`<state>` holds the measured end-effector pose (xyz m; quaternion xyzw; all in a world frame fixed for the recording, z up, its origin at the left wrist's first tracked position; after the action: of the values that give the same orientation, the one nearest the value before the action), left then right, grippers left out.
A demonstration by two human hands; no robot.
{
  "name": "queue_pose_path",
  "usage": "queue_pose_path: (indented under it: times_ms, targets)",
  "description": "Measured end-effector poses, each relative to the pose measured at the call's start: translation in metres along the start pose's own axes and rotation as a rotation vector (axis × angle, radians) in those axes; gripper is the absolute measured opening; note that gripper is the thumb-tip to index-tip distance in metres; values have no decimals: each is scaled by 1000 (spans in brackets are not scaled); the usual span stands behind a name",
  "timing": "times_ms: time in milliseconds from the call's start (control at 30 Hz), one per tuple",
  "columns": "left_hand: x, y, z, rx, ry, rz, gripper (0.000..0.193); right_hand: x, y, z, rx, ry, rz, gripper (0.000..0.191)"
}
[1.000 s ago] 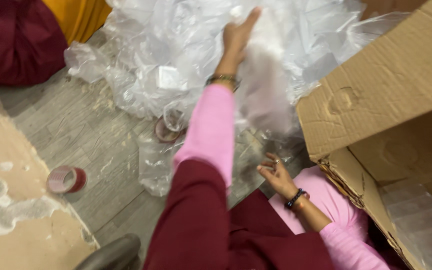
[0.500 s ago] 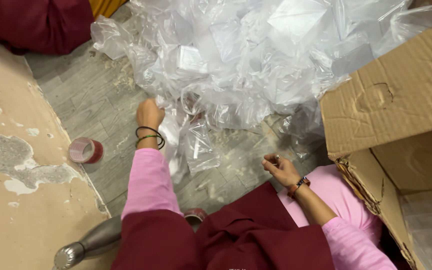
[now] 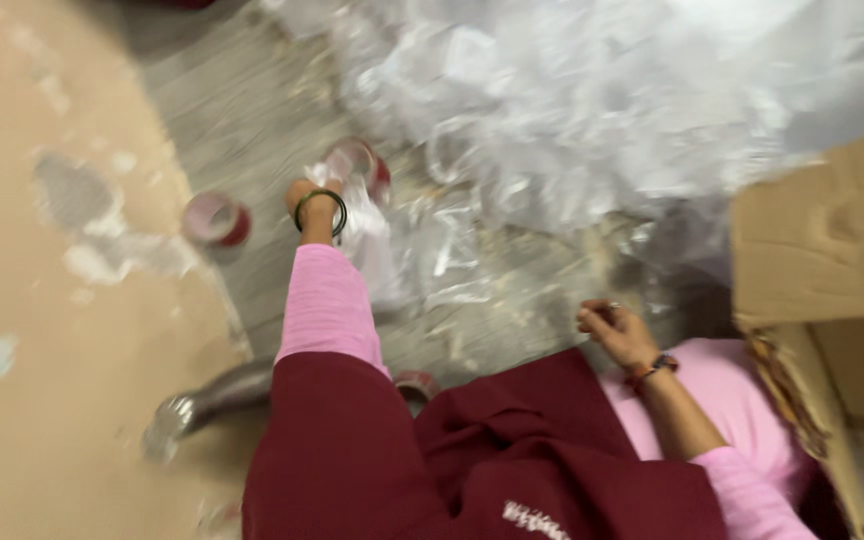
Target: The person sits on the floor and packs clear plastic boxes into clear plastic bags, twisting the bags closed and placing the bagged boxes into a large cardboard carton in front of them, repeating the cycle one box at a time.
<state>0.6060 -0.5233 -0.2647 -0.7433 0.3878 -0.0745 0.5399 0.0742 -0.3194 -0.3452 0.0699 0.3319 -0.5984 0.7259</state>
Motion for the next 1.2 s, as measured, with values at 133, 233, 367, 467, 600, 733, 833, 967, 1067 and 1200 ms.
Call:
queue_pose_path:
  times_ms: [133,233,367,467,600,733,833,967,1067,1200]
  targets:
    - [23,-46,71,6,-181,-37,50,6,-1,-5,17,-5,37,46]
    - [34,-71,103,14,-269,-42,53,6,-3,-8,42,7,36,48]
    - [43,-90,120,9,-307,-63,57,5,-4,-8,43,21,27,47]
    - [47,-98,125,-3,-317,-77,60,5,-3,-6,26,28,25,47]
    - [52,-107,126,-11,-322,-86,64,2,-3,-3,-4,50,18,47]
    - [58,-116,122,-6,-322,-96,67,-1,-4,-1,-4,62,14,46]
    - [63,-119,119,-3,-323,-99,70,-2,-4,-1,-18,65,16,47]
    - [64,-117,122,12,-324,-85,74,-3,-3,1,-1,51,20,49]
    - [61,-107,122,17,-322,-68,77,-4,-3,3,-50,46,13,50]
    - [43,-75,115,32,-279,-10,81,-5,-1,2,-69,0,5,49]
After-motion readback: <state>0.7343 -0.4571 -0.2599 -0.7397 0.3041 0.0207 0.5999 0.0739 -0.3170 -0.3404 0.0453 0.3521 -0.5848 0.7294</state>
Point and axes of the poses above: each hand's wrist, its own x-axis towards the middle knuckle, its own y-axis out of the palm, z = x × y, the point moved 3 cm from there along x, towards the middle knuckle, and after that the axes turned 9 degrees about -x, right-handed, at the moved point
